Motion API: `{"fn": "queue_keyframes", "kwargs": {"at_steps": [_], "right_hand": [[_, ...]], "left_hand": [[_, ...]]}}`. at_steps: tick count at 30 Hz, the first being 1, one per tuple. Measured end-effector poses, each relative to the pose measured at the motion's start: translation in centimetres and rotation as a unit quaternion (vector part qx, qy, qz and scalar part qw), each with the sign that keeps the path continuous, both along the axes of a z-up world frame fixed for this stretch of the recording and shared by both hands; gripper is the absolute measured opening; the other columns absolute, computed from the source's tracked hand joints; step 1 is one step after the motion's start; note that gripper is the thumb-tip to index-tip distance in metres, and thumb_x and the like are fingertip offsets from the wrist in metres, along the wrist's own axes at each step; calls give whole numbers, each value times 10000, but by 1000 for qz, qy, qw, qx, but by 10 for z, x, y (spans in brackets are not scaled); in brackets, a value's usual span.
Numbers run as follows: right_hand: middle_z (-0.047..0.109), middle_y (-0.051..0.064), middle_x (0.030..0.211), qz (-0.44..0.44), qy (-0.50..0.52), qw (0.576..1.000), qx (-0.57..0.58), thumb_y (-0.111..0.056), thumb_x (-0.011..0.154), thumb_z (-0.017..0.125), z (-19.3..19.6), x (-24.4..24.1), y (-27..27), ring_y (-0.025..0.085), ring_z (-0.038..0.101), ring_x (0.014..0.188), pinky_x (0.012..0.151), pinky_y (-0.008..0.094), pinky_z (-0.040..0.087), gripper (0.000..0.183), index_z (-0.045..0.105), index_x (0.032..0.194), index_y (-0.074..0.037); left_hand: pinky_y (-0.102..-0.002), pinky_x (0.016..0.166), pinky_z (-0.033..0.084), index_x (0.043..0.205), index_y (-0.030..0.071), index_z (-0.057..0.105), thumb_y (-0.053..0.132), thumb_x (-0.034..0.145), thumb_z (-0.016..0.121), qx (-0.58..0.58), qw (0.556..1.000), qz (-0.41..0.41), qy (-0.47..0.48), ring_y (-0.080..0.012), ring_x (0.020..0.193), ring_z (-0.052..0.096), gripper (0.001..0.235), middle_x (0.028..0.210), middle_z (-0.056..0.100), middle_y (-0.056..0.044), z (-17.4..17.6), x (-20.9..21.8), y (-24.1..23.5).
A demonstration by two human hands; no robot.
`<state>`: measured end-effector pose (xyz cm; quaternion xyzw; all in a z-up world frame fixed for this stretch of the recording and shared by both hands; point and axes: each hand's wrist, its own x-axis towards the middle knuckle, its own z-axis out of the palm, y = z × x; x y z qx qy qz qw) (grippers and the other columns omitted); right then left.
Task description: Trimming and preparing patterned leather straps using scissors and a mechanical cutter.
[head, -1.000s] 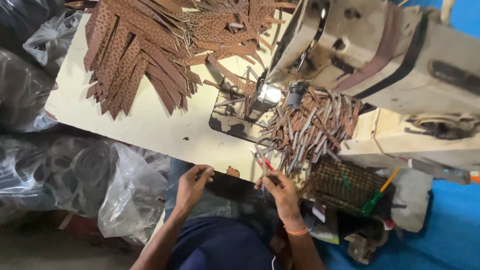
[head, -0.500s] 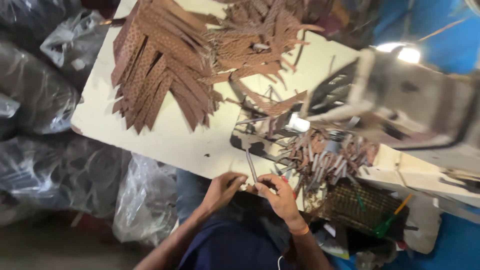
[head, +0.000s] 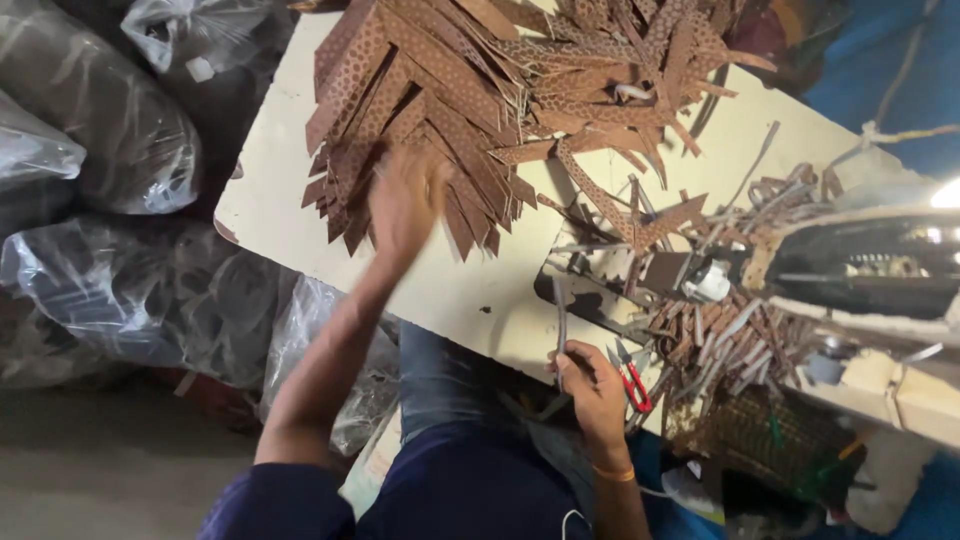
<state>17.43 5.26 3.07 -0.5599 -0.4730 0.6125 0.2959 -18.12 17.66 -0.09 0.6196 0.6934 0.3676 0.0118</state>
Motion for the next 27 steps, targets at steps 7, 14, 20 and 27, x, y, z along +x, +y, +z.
{"fn": "queue_keyframes", "kwargs": {"at_steps": [7, 14, 20, 27], "right_hand": [[729, 95, 1000, -91, 74, 993, 4, -49, 979, 662, 40, 21, -9, 159, 693, 861, 811, 292, 562, 217, 664, 1170, 54], [712, 99, 1055, -78, 141, 986, 46, -29, 991, 664, 53, 65, -13, 202, 717, 968, 907, 340, 574, 264, 641, 1235, 70], [733, 106, 1056, -81, 166, 983, 1, -35, 947, 672, 26, 95, -20, 199, 726, 920, 846, 327, 586, 332, 618, 1265, 43], [687, 65, 1073, -18, 94, 993, 69, -82, 996, 688, 22, 82, -10, 131, 662, 978, 849, 286, 549, 287, 676, 1245, 62]], "left_hand": [[-409, 786, 534, 1245, 109, 706, 298, 996, 782, 36, 985, 117, 124, -276, 1032, 603, 322, 1185, 592, -111, 0, -35, 50], [-337, 708, 544, 1124, 20, 609, 157, 1162, 725, 82, 992, -35, -93, -147, 851, 676, 184, 991, 718, -88, 27, -33, 21], [-312, 805, 576, 1231, -36, 576, 144, 1110, 590, -35, 863, -183, -469, -164, 935, 687, 218, 1137, 692, -134, 116, 101, -107], [-234, 606, 528, 1106, -14, 681, 254, 1013, 646, -290, 725, -103, -616, -104, 703, 690, 286, 829, 714, -27, 77, 244, -141]]}}
